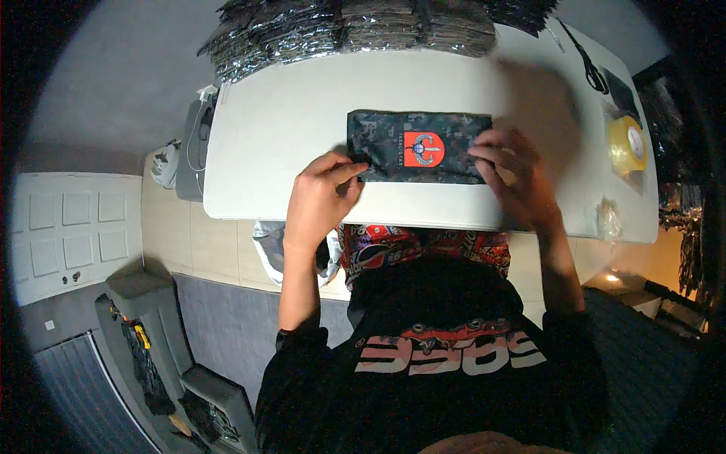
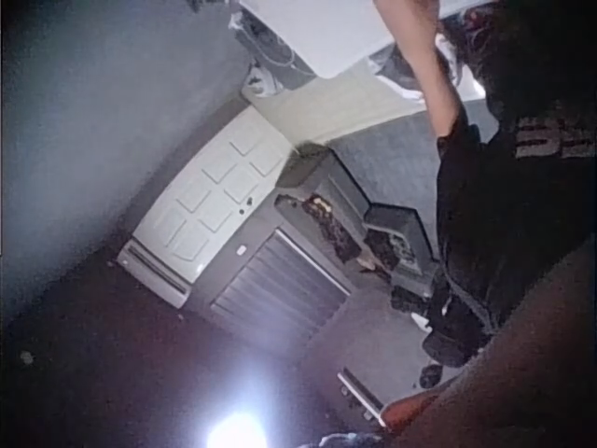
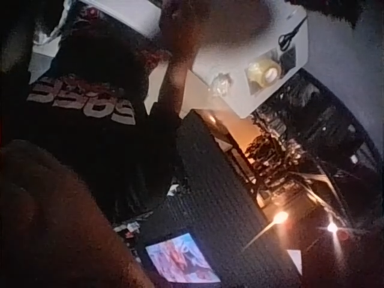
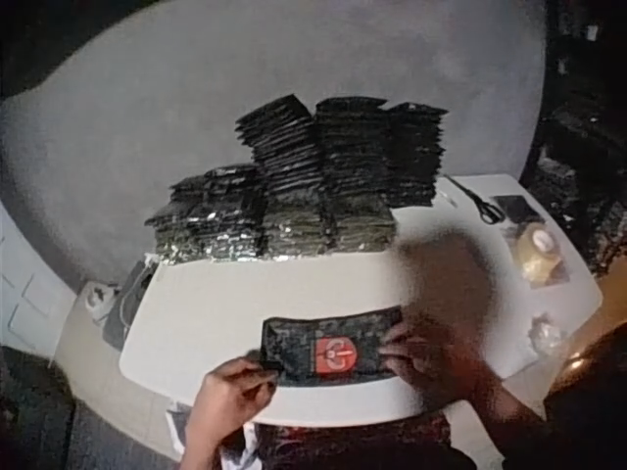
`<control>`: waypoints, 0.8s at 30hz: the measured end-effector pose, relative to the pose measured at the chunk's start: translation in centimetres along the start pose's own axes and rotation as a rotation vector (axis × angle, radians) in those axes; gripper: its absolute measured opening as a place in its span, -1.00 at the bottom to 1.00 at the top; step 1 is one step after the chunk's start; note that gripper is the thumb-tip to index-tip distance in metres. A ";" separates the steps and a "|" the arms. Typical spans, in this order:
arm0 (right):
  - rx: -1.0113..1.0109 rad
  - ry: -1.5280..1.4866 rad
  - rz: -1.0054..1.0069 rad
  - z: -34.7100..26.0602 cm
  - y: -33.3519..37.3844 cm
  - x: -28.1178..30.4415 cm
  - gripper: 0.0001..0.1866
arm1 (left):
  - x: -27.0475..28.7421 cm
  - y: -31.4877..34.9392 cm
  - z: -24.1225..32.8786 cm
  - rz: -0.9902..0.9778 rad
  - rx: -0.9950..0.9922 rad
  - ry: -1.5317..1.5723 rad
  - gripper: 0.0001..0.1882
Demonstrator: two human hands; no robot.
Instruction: Folding camouflage fabric items and placing them in plastic bags.
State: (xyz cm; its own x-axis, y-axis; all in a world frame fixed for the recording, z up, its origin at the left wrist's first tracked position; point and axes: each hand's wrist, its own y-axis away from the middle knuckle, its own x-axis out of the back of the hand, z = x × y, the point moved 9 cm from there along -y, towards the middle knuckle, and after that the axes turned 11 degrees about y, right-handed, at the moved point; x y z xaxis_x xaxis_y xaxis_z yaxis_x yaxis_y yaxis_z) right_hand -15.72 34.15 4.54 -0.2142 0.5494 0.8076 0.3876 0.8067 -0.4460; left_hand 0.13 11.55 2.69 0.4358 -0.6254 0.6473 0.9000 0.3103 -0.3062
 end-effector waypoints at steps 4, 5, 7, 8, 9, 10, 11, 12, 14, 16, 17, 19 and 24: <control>-0.018 0.121 0.035 -0.9 -2.4 -3.6 -0.65 | 0.0 -0.1 -0.1 0.027 0.031 0.052 -0.73; -0.004 0.202 0.021 -1.0 -2.5 -4.6 -0.57 | 0.1 -0.1 -0.1 0.037 0.028 0.060 -0.72; -0.045 0.337 -0.025 -0.5 -2.2 -6.3 -0.50 | 0.4 0.0 0.0 0.064 -0.003 0.048 -0.74; -0.106 0.482 -0.114 0.2 -1.8 -7.4 -0.43 | 0.6 0.1 -0.1 0.091 -0.008 0.051 -0.75; -0.078 0.473 -0.088 0.1 -1.6 -7.5 -0.43 | 0.7 0.3 -0.1 0.100 -0.014 0.048 -0.75; -0.066 0.500 -0.097 0.1 -1.4 -7.8 -0.37 | 0.7 0.5 -0.6 0.087 0.020 0.058 -0.75; -0.061 0.529 -0.094 0.1 -1.2 -7.9 -0.31 | 0.5 0.6 -0.9 0.072 0.053 0.067 -0.75; -0.056 0.521 -0.105 0.1 -1.1 -8.1 -0.31 | 0.6 0.7 -1.0 0.070 0.057 0.063 -0.75; -0.048 0.540 -0.090 -0.1 -1.1 -7.9 -0.28 | 0.5 0.8 -1.4 0.066 0.090 0.088 -0.73; -0.057 0.531 -0.103 -0.1 -1.3 -7.9 -0.27 | 0.5 0.8 -1.4 0.067 0.093 0.067 -0.73; -0.061 0.532 -0.114 -0.1 -1.4 -7.9 -0.25 | 0.4 0.9 -1.4 0.070 0.101 0.051 -0.73; -0.049 0.520 -0.109 -0.4 -1.5 -7.6 -0.24 | 0.3 0.9 -1.3 0.085 0.105 0.026 -0.73; -0.047 0.505 -0.099 -0.7 -1.7 -7.0 -0.20 | 0.5 1.5 -0.4 0.170 0.046 0.007 -0.72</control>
State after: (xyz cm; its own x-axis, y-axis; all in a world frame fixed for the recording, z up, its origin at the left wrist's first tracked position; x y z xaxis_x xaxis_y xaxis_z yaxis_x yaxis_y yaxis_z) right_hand -14.23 28.81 -0.12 0.2030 0.2879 0.9359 0.4295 0.8328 -0.3493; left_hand 1.73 11.41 2.26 0.5822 -0.5660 0.5836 0.8117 0.4449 -0.3784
